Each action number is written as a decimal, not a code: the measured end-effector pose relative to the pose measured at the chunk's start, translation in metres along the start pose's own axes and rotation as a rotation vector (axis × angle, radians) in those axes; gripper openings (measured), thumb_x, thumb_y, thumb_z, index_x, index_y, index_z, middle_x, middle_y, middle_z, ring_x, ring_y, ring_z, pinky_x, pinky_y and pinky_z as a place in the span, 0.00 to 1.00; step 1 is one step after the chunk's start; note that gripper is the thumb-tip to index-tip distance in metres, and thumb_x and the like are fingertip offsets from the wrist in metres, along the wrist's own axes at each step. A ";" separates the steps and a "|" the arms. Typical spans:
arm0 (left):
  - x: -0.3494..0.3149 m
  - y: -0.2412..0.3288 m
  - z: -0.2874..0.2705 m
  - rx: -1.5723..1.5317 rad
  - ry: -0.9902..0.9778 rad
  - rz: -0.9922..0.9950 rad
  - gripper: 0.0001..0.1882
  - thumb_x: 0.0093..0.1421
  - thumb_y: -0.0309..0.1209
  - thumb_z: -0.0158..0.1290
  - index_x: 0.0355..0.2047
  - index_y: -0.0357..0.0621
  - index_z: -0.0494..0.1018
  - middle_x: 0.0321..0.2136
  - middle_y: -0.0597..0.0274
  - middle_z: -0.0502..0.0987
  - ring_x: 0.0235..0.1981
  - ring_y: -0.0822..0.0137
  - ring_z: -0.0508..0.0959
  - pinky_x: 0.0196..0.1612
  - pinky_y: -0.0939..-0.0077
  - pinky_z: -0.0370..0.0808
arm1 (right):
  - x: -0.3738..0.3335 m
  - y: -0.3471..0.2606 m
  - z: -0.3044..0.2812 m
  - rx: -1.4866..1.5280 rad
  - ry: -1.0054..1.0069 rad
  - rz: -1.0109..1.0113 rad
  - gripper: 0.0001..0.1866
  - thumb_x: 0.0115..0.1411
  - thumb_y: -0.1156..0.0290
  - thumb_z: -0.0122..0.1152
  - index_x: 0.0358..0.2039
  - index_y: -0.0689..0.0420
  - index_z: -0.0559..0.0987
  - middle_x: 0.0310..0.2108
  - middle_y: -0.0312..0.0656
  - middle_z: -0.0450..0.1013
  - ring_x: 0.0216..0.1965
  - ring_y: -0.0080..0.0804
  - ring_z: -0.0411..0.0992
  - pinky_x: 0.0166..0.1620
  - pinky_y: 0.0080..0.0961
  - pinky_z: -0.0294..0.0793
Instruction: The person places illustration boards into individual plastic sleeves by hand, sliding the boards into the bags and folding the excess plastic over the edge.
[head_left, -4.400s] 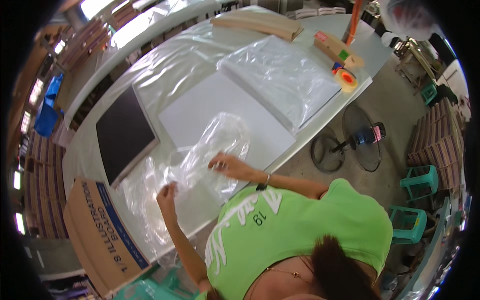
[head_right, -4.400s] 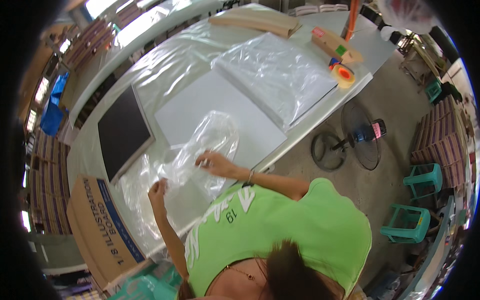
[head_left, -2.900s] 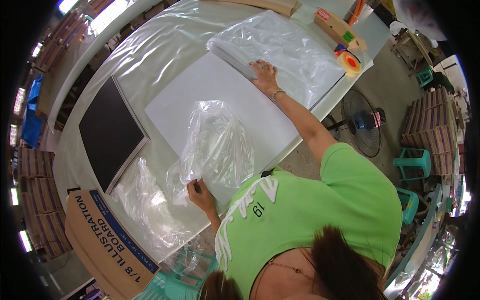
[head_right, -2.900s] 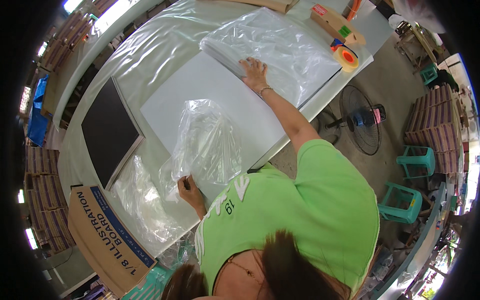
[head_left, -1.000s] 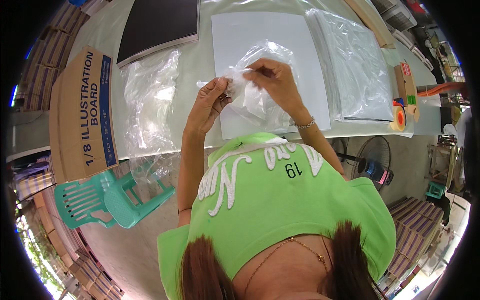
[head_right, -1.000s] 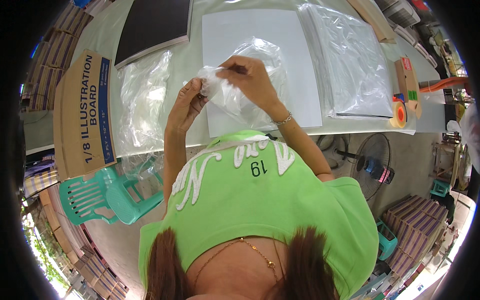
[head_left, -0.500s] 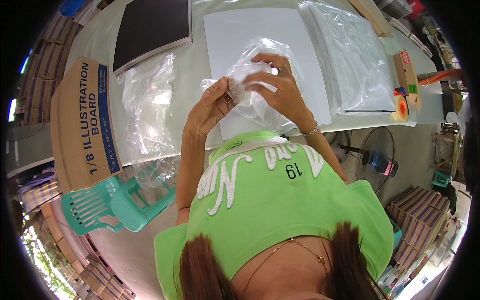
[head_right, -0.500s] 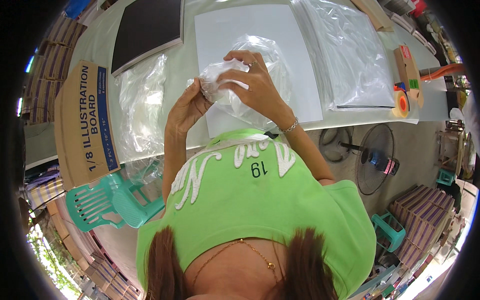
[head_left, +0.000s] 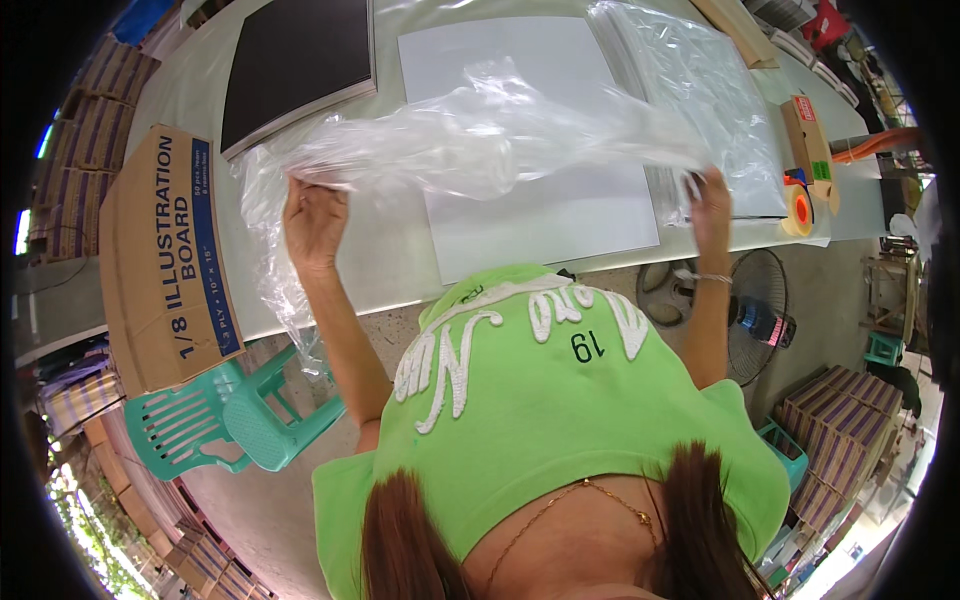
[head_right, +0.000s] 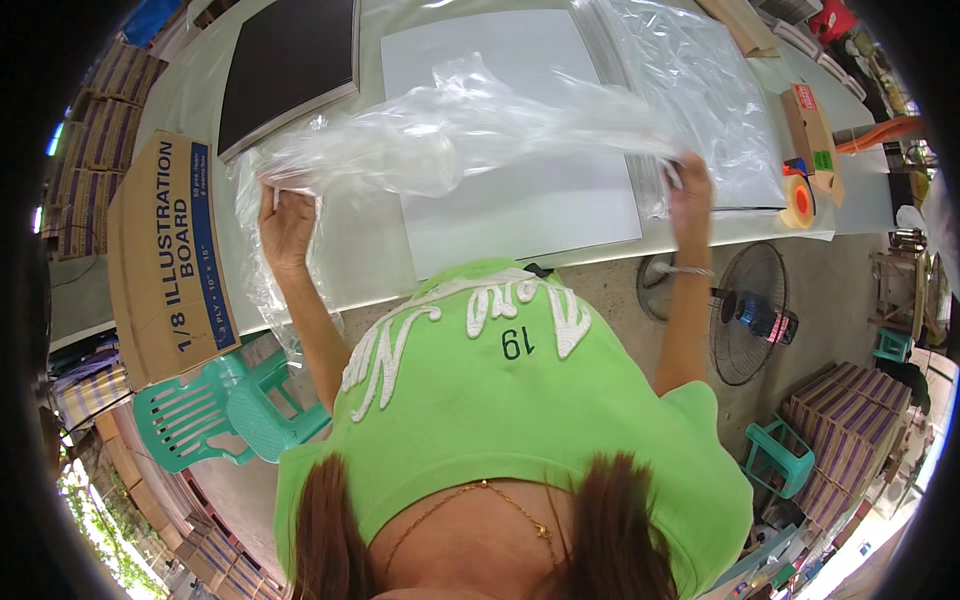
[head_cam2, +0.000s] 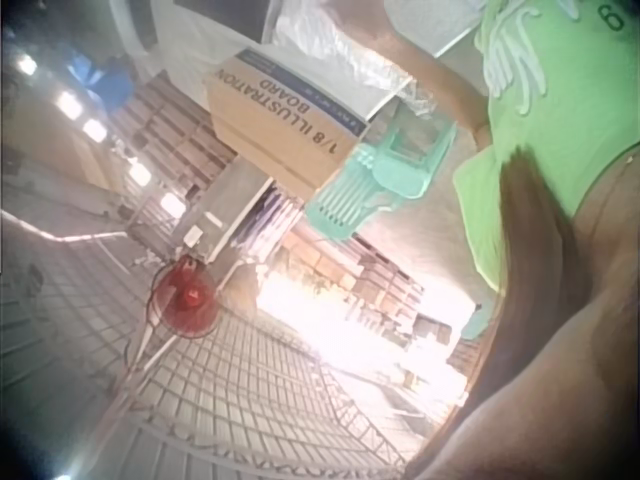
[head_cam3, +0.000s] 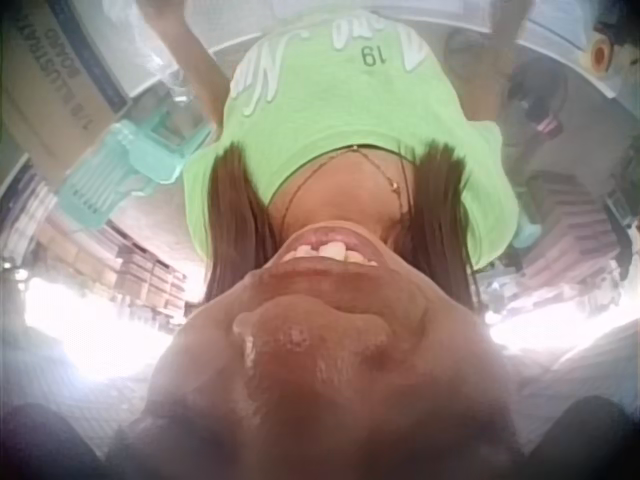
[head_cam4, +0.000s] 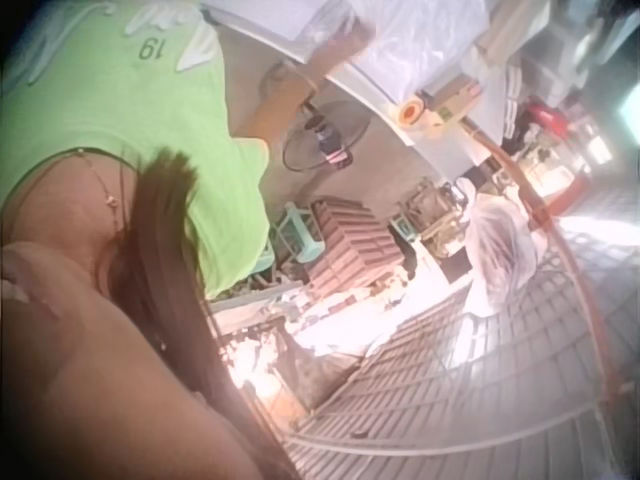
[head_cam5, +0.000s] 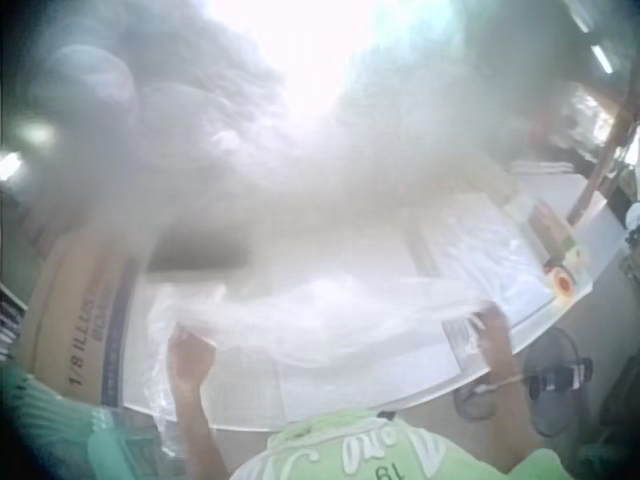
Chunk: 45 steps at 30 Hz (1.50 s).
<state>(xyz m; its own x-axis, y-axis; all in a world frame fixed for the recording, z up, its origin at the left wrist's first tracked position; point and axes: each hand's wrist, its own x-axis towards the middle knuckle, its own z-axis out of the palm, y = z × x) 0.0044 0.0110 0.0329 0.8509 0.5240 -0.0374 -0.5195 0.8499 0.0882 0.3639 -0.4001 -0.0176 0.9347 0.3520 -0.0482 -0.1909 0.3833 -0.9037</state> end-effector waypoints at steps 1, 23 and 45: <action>-0.001 0.017 -0.005 -0.073 -0.008 -0.016 0.12 0.63 0.34 0.44 0.41 0.43 0.72 0.43 0.62 0.74 0.46 0.66 0.71 0.52 0.68 0.66 | 0.013 -0.006 -0.064 0.111 0.088 0.037 0.09 0.58 0.69 0.54 0.38 0.59 0.73 0.37 0.38 0.71 0.42 0.27 0.69 0.50 0.29 0.68; 0.024 -0.108 0.091 0.716 0.010 -0.185 0.10 0.54 0.32 0.57 0.35 0.41 0.73 0.27 0.66 0.75 0.27 0.76 0.73 0.30 0.85 0.71 | -0.063 -0.112 0.113 -0.646 -0.011 -0.219 0.06 0.52 0.73 0.61 0.23 0.54 0.73 0.16 0.25 0.60 0.18 0.10 0.58 0.19 0.10 0.56; 0.003 -0.145 0.115 0.907 -0.194 -0.202 0.19 0.51 0.47 0.60 0.27 0.46 0.69 0.20 0.73 0.70 0.21 0.84 0.66 0.23 0.92 0.60 | -0.107 -0.061 0.254 -0.479 -0.671 -0.776 0.12 0.46 0.85 0.61 0.32 0.58 0.76 0.31 0.38 0.72 0.30 0.27 0.73 0.29 0.19 0.72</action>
<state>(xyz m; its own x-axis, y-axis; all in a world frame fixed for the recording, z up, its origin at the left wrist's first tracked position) 0.0918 -0.1172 0.1341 0.9585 0.2840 0.0229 -0.1722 0.5133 0.8407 0.1999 -0.2444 0.1504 0.3737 0.6037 0.7042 0.6402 0.3815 -0.6668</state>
